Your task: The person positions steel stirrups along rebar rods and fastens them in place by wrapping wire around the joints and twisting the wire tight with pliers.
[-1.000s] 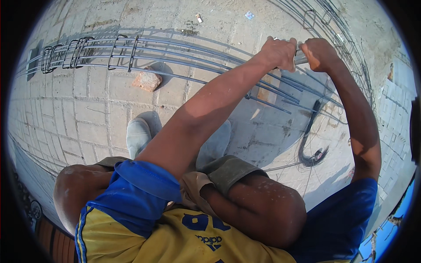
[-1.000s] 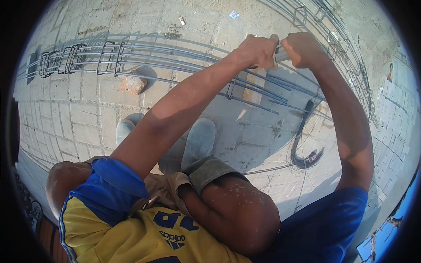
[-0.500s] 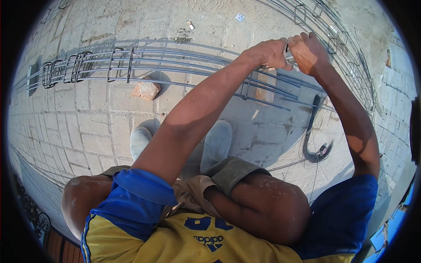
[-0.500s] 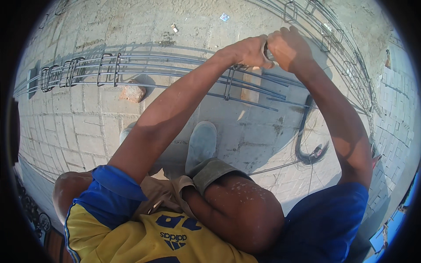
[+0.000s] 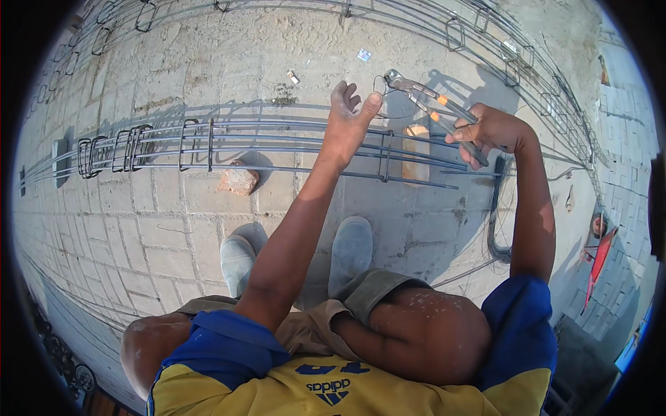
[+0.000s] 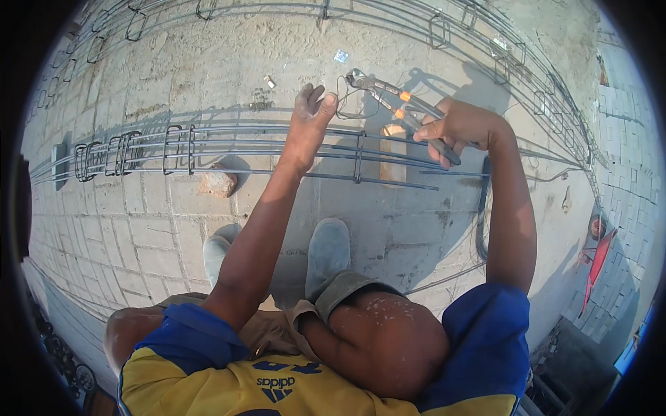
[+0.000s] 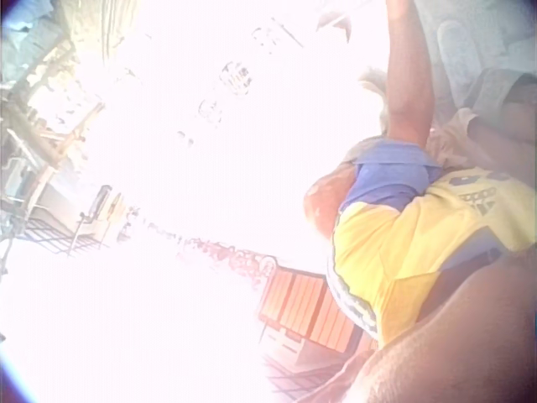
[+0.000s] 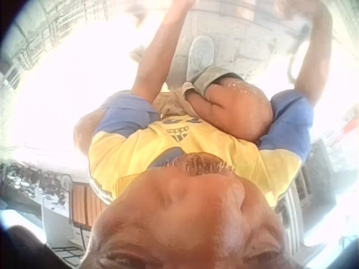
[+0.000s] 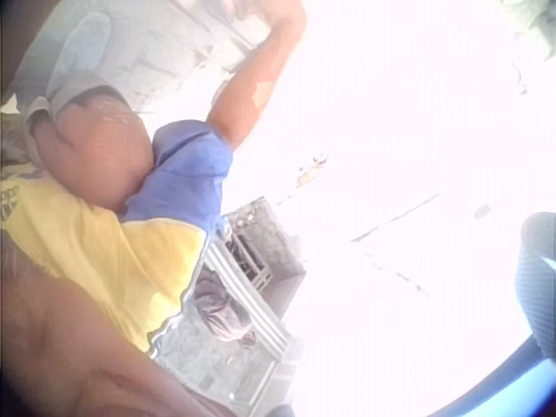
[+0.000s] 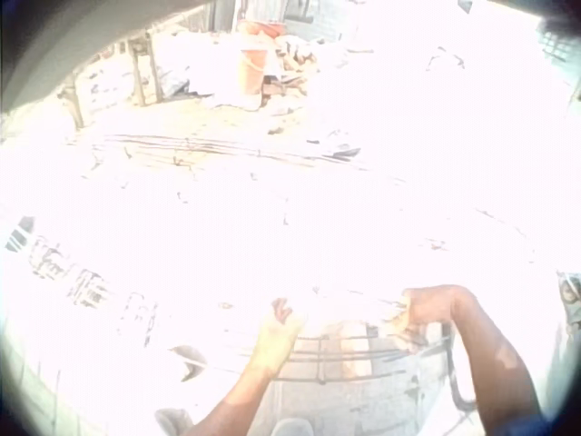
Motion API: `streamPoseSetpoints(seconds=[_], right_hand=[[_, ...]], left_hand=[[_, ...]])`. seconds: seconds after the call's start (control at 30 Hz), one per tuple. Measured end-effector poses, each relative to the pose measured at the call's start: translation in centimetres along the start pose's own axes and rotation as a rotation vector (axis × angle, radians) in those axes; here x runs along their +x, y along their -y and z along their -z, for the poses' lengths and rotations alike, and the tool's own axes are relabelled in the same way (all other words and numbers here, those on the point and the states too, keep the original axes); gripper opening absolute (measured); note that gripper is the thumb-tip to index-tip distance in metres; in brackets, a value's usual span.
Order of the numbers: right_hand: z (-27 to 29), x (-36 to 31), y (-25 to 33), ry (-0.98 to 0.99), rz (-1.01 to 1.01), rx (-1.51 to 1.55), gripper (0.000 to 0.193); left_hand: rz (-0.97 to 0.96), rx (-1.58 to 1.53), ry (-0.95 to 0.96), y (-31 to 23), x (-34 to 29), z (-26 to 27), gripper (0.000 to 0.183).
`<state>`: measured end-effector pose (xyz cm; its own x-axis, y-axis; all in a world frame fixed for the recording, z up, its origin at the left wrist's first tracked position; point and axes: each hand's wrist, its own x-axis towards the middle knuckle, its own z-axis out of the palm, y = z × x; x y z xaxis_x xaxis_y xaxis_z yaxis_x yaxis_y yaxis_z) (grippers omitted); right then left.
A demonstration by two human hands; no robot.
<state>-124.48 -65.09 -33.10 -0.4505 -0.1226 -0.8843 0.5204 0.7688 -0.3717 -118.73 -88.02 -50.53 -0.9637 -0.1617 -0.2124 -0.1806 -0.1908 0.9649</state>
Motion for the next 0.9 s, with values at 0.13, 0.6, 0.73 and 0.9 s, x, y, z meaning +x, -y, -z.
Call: streamPoseSetpoints(seconds=[0.13,0.6,0.73,0.9], right_hand=[[-7.7,-0.8,-4.2,-0.127,0.271,0.408,0.036],[-17.8,-0.4,-9.1,-0.582,0.351,-0.557,0.06],[-20.2,-0.8,-11.9,-0.01,0.262,0.332,0.075],[-21.6,-3.9,-18.4,0.167,0.283,0.443,0.071]], left_hand=[[0.081,-0.053,0.275,-3.0,-0.8,-0.6,0.049],[-0.156,-0.119,0.101,-13.6,6.3,1.6,0.028],[0.081,-0.148,0.236,-10.6,4.7,2.2,0.03],[0.109,-0.132,0.295,-6.9,0.1,-0.3,0.032]])
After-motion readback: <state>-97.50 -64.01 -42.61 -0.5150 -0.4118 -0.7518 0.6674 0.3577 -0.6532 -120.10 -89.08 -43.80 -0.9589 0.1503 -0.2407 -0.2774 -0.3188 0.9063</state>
